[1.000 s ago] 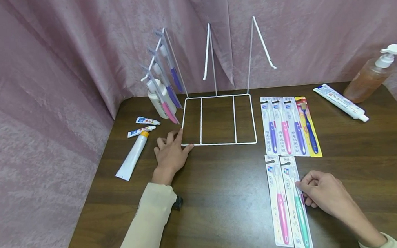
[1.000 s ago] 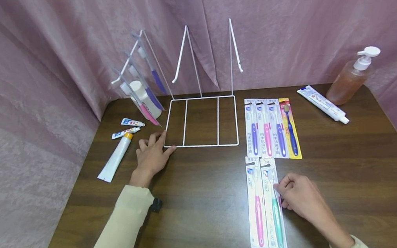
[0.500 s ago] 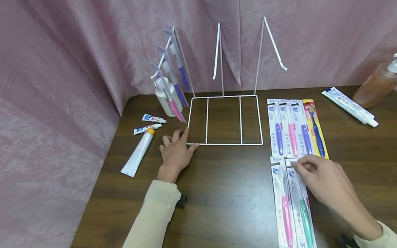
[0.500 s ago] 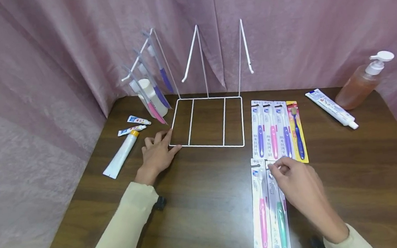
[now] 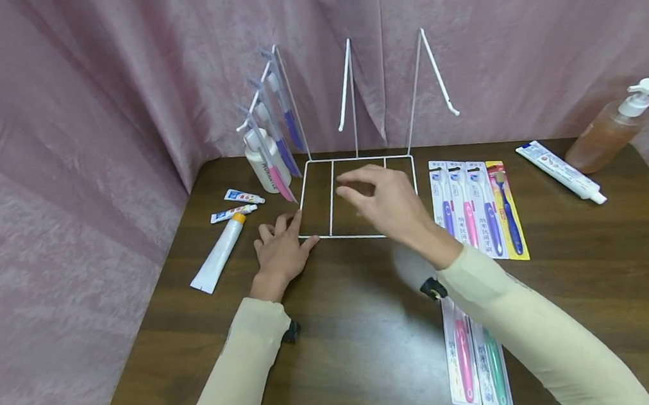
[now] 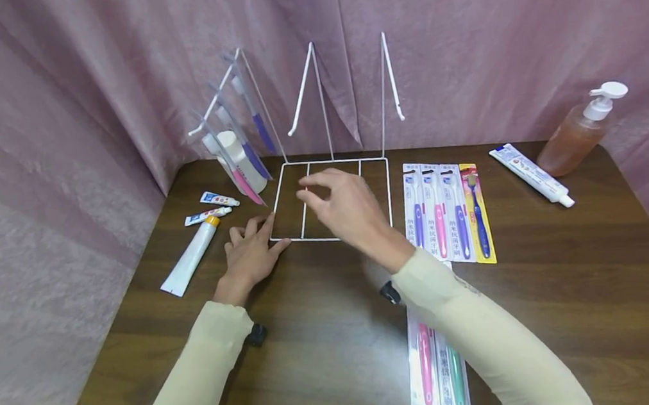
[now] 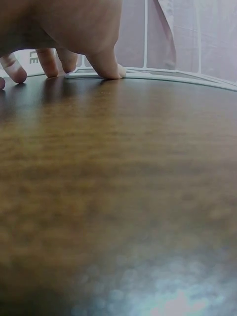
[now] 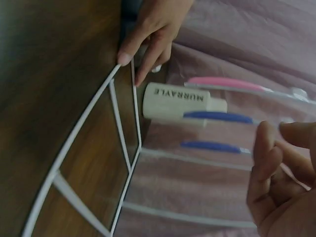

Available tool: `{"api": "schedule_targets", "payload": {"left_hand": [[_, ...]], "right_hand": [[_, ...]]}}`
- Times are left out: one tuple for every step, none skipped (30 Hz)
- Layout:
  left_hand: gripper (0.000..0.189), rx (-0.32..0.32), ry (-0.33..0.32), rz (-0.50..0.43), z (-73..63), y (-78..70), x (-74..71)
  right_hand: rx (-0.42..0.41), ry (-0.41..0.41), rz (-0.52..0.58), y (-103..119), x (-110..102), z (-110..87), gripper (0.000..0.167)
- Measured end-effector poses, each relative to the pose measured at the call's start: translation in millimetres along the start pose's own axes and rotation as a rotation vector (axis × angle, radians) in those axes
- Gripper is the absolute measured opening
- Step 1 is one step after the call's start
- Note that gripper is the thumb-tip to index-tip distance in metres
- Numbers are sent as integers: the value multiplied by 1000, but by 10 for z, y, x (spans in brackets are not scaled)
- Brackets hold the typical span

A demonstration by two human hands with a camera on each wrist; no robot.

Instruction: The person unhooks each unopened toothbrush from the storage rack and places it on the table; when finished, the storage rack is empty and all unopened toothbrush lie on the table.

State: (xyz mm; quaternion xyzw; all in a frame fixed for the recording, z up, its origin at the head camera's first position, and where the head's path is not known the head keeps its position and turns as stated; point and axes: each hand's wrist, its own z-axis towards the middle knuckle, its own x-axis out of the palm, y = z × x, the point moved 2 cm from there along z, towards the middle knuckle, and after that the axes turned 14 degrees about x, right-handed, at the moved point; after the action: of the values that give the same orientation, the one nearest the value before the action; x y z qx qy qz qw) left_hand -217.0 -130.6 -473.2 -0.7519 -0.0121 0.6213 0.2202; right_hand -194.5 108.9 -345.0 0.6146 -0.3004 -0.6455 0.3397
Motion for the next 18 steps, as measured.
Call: {"api": "schedule_targets", "payload": {"left_hand": [[83, 1, 2, 4, 3, 5, -4], [83, 2, 1, 7, 6, 9, -9], [83, 2, 1, 9, 8, 10, -15], [83, 4, 0, 13, 8, 10, -20], [83, 3, -5, 11, 7, 8, -25], [83, 2, -9, 15, 3, 3, -30], [82, 1, -14, 18, -1, -4, -33], [81, 3, -18, 26, -7, -13, -34], [80, 6, -24, 25, -10, -24, -32], [80, 10, -27, 23, -15, -37, -30], [79, 14, -32, 13, -16, -46, -25], [78, 19, -36, 7, -16, -53, -19], [78, 19, -37, 3, -21, -61, -18], [77, 20, -35, 4, -25, -66, -18], [77, 17, -35, -6, -28, -68, -18], [77, 13, -35, -6, -32, -66, -23], [77, 8, -35, -7, -36, -59, -29], [77, 3, -33, 2, -42, -54, -39]], "right_hand": [[-5, 11, 6, 78, 69, 79, 32], [-9, 16, 8, 153, 135, 154, 34], [-12, 22, 15, 224, 196, 225, 36], [-20, 21, 17, 294, 252, 291, 37], [-30, 18, 15, 357, 303, 347, 39], [-40, 17, 15, 415, 352, 399, 39], [-48, 16, 20, 466, 396, 439, 40], [-58, 17, 23, 512, 434, 470, 41], [-63, 18, 27, 547, 468, 495, 41], [-70, 15, 23, 579, 497, 512, 41], [-67, 16, 28, 603, 524, 524, 41], [-62, 18, 31, 627, 550, 533, 41], [-59, 22, 35, 649, 574, 537, 41], [-50, 27, 38, 670, 596, 541, 41], [-41, 28, 41, 690, 619, 547, 39], [-36, 28, 42, 715, 640, 551, 38], [-30, 32, 45, 739, 661, 556, 36], [-25, 35, 46, 763, 680, 561, 34]]}}
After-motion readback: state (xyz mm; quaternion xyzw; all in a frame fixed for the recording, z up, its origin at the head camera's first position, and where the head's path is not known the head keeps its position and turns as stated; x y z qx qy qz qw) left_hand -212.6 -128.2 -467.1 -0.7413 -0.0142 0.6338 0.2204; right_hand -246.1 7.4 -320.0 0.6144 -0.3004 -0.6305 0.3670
